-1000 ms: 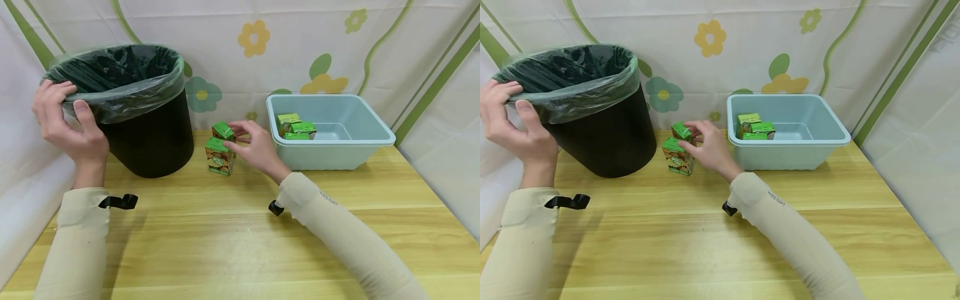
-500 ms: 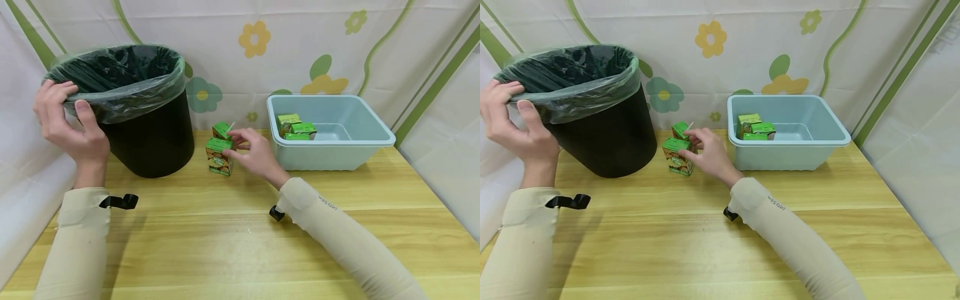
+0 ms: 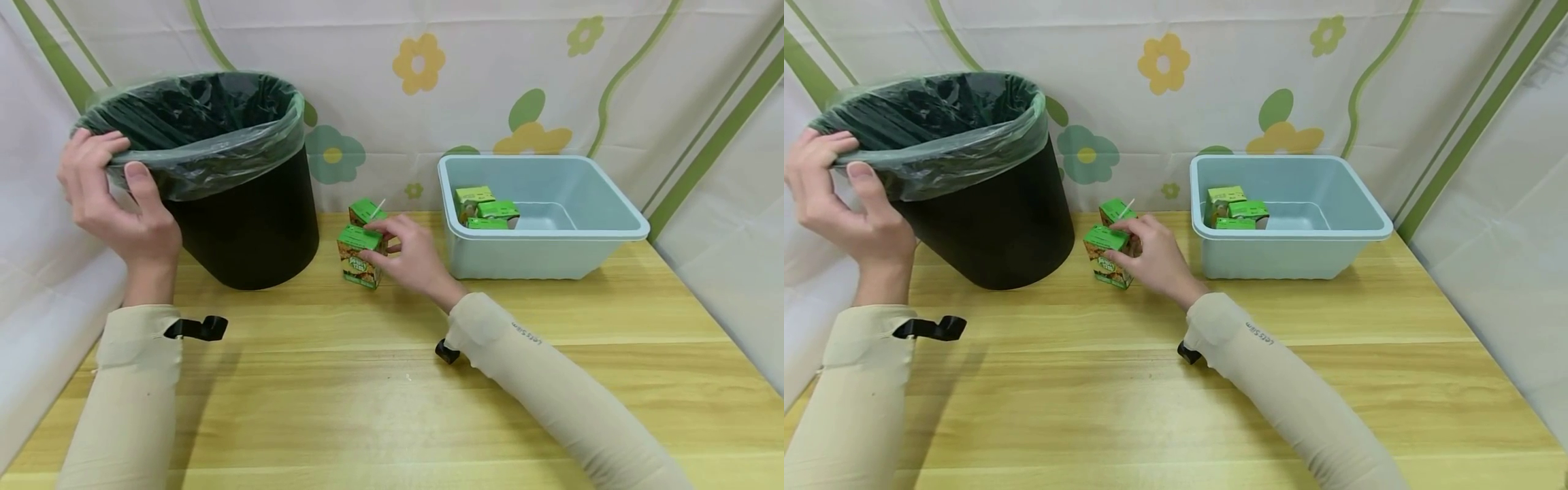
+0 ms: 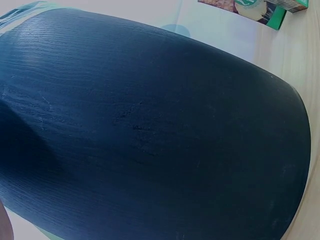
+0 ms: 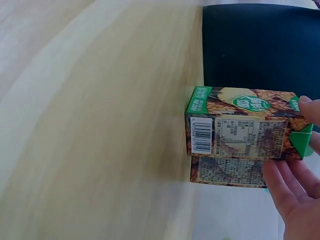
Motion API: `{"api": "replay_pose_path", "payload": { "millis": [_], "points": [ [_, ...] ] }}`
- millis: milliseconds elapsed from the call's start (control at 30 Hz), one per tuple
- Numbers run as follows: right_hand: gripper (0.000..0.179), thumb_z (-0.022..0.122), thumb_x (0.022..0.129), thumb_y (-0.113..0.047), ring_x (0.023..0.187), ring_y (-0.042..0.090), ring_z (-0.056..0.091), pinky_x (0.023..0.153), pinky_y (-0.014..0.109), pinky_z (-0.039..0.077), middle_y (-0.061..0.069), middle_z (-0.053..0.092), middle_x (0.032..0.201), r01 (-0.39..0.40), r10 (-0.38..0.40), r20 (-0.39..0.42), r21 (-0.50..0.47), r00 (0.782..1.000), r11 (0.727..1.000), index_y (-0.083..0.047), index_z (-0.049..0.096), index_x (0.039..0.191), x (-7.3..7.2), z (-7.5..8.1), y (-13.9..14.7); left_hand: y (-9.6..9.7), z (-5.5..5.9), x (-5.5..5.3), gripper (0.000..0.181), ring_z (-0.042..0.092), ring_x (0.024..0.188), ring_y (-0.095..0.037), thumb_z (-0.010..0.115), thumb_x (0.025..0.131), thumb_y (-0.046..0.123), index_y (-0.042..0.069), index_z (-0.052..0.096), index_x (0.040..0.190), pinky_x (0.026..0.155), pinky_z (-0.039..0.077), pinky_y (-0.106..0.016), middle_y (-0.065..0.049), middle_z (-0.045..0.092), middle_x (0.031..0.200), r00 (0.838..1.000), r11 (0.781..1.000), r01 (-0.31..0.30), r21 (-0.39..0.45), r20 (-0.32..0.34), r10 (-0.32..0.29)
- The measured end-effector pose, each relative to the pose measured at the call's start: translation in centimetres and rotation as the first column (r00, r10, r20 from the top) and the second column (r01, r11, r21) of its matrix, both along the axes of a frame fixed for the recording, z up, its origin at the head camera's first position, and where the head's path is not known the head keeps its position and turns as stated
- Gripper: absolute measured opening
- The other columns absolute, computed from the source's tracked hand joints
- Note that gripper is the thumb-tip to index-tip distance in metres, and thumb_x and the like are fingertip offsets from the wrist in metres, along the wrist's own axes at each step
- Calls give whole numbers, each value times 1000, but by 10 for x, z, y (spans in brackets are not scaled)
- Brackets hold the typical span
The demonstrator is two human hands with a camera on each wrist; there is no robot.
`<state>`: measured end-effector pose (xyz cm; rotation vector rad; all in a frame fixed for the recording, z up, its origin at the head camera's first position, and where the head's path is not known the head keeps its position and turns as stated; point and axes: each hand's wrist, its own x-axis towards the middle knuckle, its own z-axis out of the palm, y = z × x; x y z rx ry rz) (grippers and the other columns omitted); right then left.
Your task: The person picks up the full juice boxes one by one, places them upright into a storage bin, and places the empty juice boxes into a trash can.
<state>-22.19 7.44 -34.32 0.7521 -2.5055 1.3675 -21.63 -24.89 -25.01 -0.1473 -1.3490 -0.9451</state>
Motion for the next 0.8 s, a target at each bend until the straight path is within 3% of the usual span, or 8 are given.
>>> {"api": "replay_pose_path", "payload": {
  "millis": [333, 600, 800],
  "points": [
    [35, 80, 96, -21, 109, 24, 71, 88, 31, 65, 11, 69, 120, 19, -18, -32, 24, 999, 1000, -10, 74, 129, 1, -3, -5, 0, 0, 1, 36, 66, 124, -17, 58, 87, 34, 8, 79, 99, 123, 37, -31, 13, 76, 110, 1000, 1000, -5, -1, 9, 5],
    [31, 78, 96, -18, 107, 24, 70, 90, 36, 65, 11, 69, 116, -5, 3, -55, -37, 998, 999, -8, 76, 126, 2, 5, -5, -2, -1, 0, 37, 65, 126, -16, 57, 87, 35, 8, 79, 99, 123, 36, -31, 14, 76, 111, 1000, 1000, -14, -2, 17, 14],
    [31, 79, 95, -15, 105, 25, 71, 88, 30, 65, 11, 71, 114, -27, 18, -99, -93, 995, 995, -7, 77, 125, 2, 13, -6, -2, -1, 1, 37, 65, 126, -16, 57, 87, 35, 8, 80, 100, 123, 36, -31, 14, 76, 111, 1000, 1000, -13, -3, 18, 13]
  ]
}}
